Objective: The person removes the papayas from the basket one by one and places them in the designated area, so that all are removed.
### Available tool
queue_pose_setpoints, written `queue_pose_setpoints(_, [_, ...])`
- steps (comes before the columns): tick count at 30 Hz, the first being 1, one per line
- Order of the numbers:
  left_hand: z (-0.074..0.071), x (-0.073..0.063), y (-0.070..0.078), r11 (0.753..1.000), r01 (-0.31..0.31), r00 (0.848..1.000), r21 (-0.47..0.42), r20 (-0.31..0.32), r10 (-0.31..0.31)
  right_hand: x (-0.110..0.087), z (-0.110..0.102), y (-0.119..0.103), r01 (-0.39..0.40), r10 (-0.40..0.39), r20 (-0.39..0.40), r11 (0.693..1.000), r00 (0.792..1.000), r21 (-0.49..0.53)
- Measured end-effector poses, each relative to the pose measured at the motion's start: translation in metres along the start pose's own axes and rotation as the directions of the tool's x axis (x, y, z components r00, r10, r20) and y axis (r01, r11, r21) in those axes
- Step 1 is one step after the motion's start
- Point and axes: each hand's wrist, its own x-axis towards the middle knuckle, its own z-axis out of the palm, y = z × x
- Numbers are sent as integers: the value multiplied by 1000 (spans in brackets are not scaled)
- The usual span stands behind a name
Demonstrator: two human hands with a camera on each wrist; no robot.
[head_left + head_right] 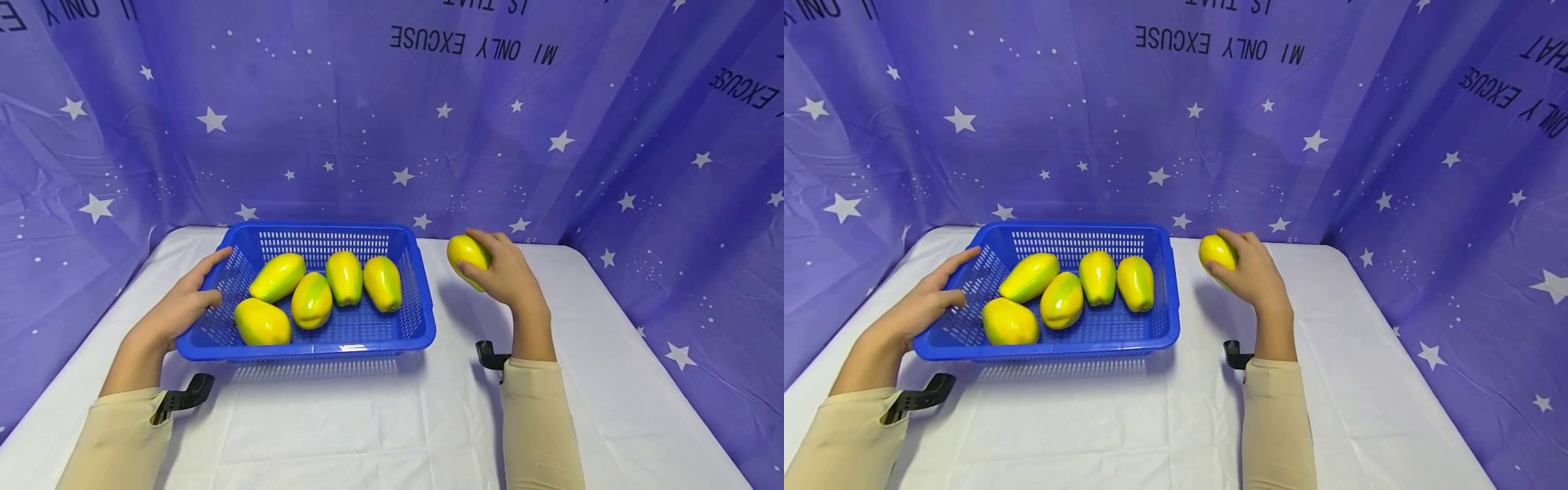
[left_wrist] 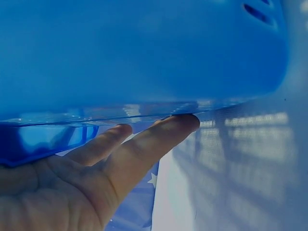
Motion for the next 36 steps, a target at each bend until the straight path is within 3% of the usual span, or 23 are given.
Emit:
queue_pose_setpoints(13, [1, -1, -1, 1000, -13, 1000, -6, 0, 13, 1, 21, 30, -88, 100, 134, 992, 986, -88])
queue_pose_setpoints(26, [1, -2, 0, 1000, -13, 1000, 4, -7, 13, -1, 30, 32, -254, 287, 279, 956, 916, -150])
queue_pose_setpoints(36, [1, -1, -1, 1000, -10, 1000, 3, -10, 10, -2, 29, 30, -290, 325, 303, 944, 896, -158])
